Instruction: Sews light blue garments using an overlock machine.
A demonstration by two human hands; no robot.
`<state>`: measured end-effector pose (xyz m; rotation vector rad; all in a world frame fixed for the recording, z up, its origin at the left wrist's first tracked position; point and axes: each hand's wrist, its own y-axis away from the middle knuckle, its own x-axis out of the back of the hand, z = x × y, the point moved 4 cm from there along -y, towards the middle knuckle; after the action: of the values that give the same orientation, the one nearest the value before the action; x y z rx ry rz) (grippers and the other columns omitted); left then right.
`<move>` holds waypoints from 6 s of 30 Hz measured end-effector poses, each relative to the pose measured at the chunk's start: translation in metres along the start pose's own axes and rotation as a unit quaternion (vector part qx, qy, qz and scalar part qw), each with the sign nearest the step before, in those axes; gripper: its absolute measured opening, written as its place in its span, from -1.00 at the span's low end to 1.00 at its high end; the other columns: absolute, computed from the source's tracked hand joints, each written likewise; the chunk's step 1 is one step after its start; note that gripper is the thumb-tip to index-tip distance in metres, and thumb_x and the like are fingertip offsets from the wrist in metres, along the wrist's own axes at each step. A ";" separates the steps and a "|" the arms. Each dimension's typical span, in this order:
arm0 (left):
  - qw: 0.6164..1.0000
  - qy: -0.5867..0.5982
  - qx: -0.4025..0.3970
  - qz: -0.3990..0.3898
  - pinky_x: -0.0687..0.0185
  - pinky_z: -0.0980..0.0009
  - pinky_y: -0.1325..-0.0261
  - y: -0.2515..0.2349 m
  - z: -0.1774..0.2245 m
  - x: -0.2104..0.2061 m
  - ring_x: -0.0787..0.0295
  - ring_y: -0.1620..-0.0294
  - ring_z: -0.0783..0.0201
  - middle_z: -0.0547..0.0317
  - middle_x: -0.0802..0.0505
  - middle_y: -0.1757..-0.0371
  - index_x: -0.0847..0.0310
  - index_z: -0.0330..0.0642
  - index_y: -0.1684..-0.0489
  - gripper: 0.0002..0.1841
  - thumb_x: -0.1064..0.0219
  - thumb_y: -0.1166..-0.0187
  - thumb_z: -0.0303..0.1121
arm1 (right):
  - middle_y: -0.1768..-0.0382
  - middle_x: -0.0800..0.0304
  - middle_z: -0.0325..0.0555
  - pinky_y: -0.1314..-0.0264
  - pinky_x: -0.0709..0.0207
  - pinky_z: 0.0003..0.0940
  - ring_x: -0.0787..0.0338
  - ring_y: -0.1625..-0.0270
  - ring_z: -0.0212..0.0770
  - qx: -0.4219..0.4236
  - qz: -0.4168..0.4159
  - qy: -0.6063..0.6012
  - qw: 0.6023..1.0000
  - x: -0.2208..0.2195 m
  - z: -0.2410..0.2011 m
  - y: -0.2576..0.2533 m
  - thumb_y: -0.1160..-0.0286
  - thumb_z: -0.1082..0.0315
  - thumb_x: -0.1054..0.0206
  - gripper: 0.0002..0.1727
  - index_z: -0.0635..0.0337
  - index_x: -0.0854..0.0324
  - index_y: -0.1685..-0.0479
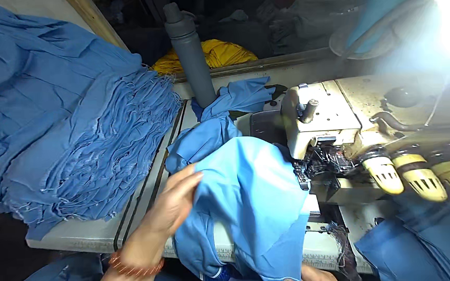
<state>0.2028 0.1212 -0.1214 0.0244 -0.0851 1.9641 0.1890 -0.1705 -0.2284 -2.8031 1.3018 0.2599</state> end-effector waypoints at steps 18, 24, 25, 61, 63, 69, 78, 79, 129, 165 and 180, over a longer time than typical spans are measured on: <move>0.877 -0.414 -0.231 -0.078 -0.76 0.42 -0.12 0.149 -0.013 -0.110 -0.90 -0.10 0.27 -0.01 -0.94 -0.09 -0.87 -0.22 -0.05 -0.67 -0.40 -0.62 -0.14 | 0.21 -0.93 -0.15 0.01 -0.75 -0.64 -0.86 0.12 -0.59 0.149 -0.043 0.007 0.988 -0.007 -0.012 0.027 -0.55 0.43 -0.41 -0.82 0.43 -0.71 0.07; 0.985 -0.146 -0.061 0.068 -0.69 0.67 0.28 0.116 -0.020 -0.094 -0.73 0.41 0.61 0.37 -0.82 0.42 -0.71 -0.27 0.24 -0.88 -0.24 -0.64 -0.52 | 0.31 -0.91 0.00 0.04 -0.72 -0.60 -0.87 0.19 -0.52 0.115 -0.071 0.000 0.991 -0.005 -0.016 0.025 -0.48 0.52 -0.41 -0.84 0.54 -0.70 0.17; 0.989 -0.116 -0.055 0.073 -0.74 0.62 0.28 0.110 -0.010 -0.086 -0.77 0.41 0.58 0.38 -0.85 0.42 -0.74 -0.23 0.24 -0.92 -0.31 -0.59 -0.51 | 0.30 -0.91 0.00 0.03 -0.72 -0.59 -0.87 0.17 -0.52 0.110 -0.077 -0.008 0.991 -0.002 -0.016 0.025 -0.49 0.52 -0.40 -0.83 0.54 -0.70 0.15; 0.749 -0.559 -0.345 -0.085 -0.43 0.41 0.62 0.040 0.037 -0.164 -0.64 0.57 0.32 0.29 -0.69 0.52 -0.81 -0.06 0.36 -0.78 -0.25 -0.57 -0.25 | 0.47 -0.80 -0.42 0.19 -0.68 -0.63 -0.77 0.33 -0.62 0.089 0.129 -0.138 0.978 0.007 -0.044 -0.061 -0.52 0.57 -0.15 -0.74 0.15 -0.72 0.41; 0.792 -0.529 -0.291 -0.087 -0.68 0.26 0.22 0.056 0.042 -0.132 -0.84 0.21 0.29 0.21 -0.92 0.20 -0.86 -0.09 -0.03 -0.71 -0.21 -0.61 -0.26 | 0.46 -0.84 -0.32 0.20 -0.75 -0.55 -0.83 0.34 -0.52 0.061 0.119 -0.157 0.978 0.006 -0.043 -0.062 -0.63 0.49 -0.19 -0.77 0.22 -0.74 0.33; 0.814 -0.555 0.157 -0.069 -0.60 -0.40 0.24 0.104 -0.036 -0.028 -0.80 0.37 -0.31 -0.19 -0.85 0.35 -0.48 -0.39 -0.54 -0.35 -0.51 -0.44 -0.31 | 0.48 -0.83 -0.23 0.19 -0.75 -0.48 -0.85 0.35 -0.42 0.006 0.120 -0.170 0.978 0.005 -0.044 -0.063 -0.66 0.42 -0.20 -0.75 0.22 -0.75 0.35; 0.818 -0.447 -0.222 0.284 -0.56 0.63 -0.02 0.112 0.024 0.083 -0.63 0.12 0.56 -0.28 -0.75 0.08 -0.40 -0.85 -0.10 -0.65 -0.16 -0.62 -0.55 | 0.49 -0.76 -0.24 0.26 -0.57 -0.72 -0.70 0.35 -0.66 0.252 0.007 0.029 0.967 0.013 -0.063 -0.014 -0.61 0.30 -0.33 -0.71 0.30 -0.68 0.45; 0.794 -0.467 -0.249 0.300 -0.52 0.62 -0.09 0.106 0.037 0.103 -0.60 0.03 0.51 -0.36 -0.71 0.02 -0.36 -0.87 -0.12 -0.63 -0.12 -0.67 -0.52 | 0.49 -0.79 -0.17 0.24 -0.59 -0.70 -0.73 0.34 -0.63 0.242 -0.046 0.018 0.969 0.011 -0.062 -0.003 -0.61 0.34 -0.35 -0.71 0.36 -0.70 0.45; 0.827 -0.431 -0.326 0.157 -0.61 0.69 0.02 0.068 -0.029 -0.090 -0.75 0.23 0.44 0.15 -0.81 0.40 -0.68 -0.24 0.47 -0.81 -0.12 -0.40 -0.56 | 0.39 -0.84 -0.48 0.22 -0.64 -0.64 -0.76 0.31 -0.64 0.068 0.052 -0.137 0.987 0.025 -0.028 -0.007 -0.44 0.56 -0.34 -0.85 0.08 -0.73 0.32; 0.757 -0.565 -0.328 -0.035 -0.28 0.47 0.74 0.030 0.030 -0.168 -0.56 0.70 0.37 0.30 -0.65 0.63 -0.78 -0.05 0.56 -0.79 -0.30 -0.45 -0.32 | 0.72 -0.48 -0.45 0.56 -0.21 -0.84 -0.33 0.62 -0.78 0.181 0.159 0.009 0.970 0.032 -0.045 -0.056 -0.35 0.54 -0.35 -0.84 0.28 -0.66 0.57; 0.850 -0.437 -0.290 -0.042 -0.59 0.56 0.26 0.056 0.006 -0.136 -0.77 0.31 0.48 0.31 -0.87 0.39 -0.86 -0.05 0.29 -0.82 -0.30 -0.57 -0.31 | 0.28 -0.96 -0.24 0.24 -0.79 -0.55 -0.88 0.31 -0.48 0.122 0.115 -0.118 0.979 0.043 -0.041 -0.039 -0.37 0.59 -0.46 -0.69 0.39 -0.74 -0.12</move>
<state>0.2034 -0.0260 -0.1261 0.5161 -1.2456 1.6216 0.2516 -0.1817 -0.1970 -2.3401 1.4848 0.3976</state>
